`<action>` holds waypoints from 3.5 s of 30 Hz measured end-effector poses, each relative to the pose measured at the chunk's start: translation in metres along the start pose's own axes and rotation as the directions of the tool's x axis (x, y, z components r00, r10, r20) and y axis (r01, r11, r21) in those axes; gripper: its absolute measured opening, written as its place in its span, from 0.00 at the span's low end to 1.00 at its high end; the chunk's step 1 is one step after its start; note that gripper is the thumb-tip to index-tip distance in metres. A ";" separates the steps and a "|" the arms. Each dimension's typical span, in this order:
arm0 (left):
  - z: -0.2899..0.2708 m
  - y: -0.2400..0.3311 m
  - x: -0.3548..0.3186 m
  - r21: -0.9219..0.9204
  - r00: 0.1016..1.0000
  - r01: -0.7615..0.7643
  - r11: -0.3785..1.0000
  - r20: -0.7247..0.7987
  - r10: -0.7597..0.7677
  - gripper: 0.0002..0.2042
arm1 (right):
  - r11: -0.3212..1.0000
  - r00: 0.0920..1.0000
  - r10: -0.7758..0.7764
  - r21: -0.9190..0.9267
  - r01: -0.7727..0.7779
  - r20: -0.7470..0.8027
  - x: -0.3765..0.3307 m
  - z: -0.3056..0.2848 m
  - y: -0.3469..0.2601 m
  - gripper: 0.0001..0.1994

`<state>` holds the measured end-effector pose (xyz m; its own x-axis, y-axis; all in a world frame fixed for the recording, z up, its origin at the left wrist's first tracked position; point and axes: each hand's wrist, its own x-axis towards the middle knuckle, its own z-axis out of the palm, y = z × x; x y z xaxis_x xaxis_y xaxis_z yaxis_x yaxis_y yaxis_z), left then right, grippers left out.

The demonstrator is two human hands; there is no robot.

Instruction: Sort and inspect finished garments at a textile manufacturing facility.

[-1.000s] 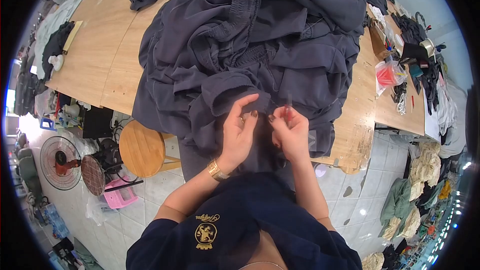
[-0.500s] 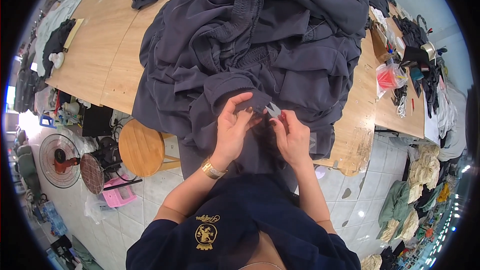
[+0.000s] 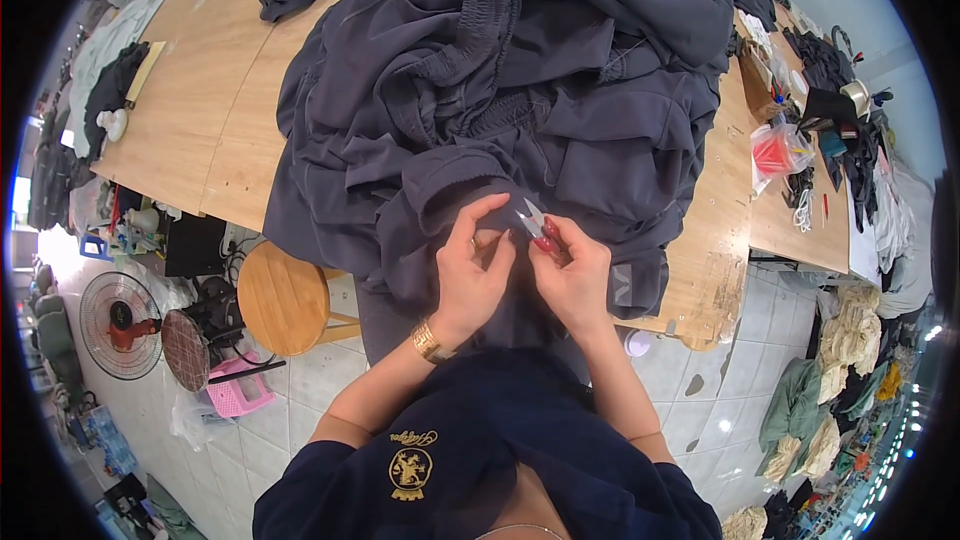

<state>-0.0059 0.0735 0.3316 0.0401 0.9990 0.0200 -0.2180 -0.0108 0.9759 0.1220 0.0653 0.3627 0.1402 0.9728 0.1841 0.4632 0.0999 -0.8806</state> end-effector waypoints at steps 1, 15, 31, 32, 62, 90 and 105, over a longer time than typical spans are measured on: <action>0.000 -0.002 -0.001 0.108 0.997 -0.068 0.992 -0.016 0.070 0.21 | 1.000 1.000 -0.010 -0.020 0.010 -0.029 0.000 0.002 -0.002 0.09; -0.001 0.001 0.002 0.005 0.999 -0.031 1.000 0.012 0.031 0.27 | 0.694 0.846 0.473 0.488 -0.530 0.245 0.007 -0.009 0.008 0.04; -0.006 0.002 0.009 -0.155 0.999 0.046 0.987 -0.013 -0.048 0.27 | 0.784 0.926 0.375 0.514 -0.348 0.055 -0.001 -0.003 0.012 0.03; -0.008 0.001 0.010 -0.187 0.999 0.032 0.982 -0.005 -0.033 0.28 | 0.748 0.928 0.368 0.573 -0.334 0.060 -0.002 -0.006 0.016 0.03; -0.006 0.002 0.007 0.010 0.998 0.027 1.000 0.062 -0.028 0.16 | 0.986 0.991 0.130 0.103 -0.134 0.042 0.011 0.011 -0.002 0.06; -0.016 0.009 0.014 -0.205 0.988 0.109 0.973 0.129 -0.084 0.17 | 0.786 0.908 -0.408 -0.471 0.401 0.092 0.007 -0.013 0.024 0.14; -0.014 0.012 0.014 -0.099 0.992 0.064 0.993 0.117 -0.052 0.16 | 0.773 0.910 -0.398 -0.489 0.403 0.121 0.007 -0.016 0.024 0.14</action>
<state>-0.0220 0.0875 0.3405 0.1653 0.9862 -0.0055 -0.3107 0.0574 0.9488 0.1478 0.0707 0.3497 -0.1624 0.8704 0.4648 0.8429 0.3673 -0.3933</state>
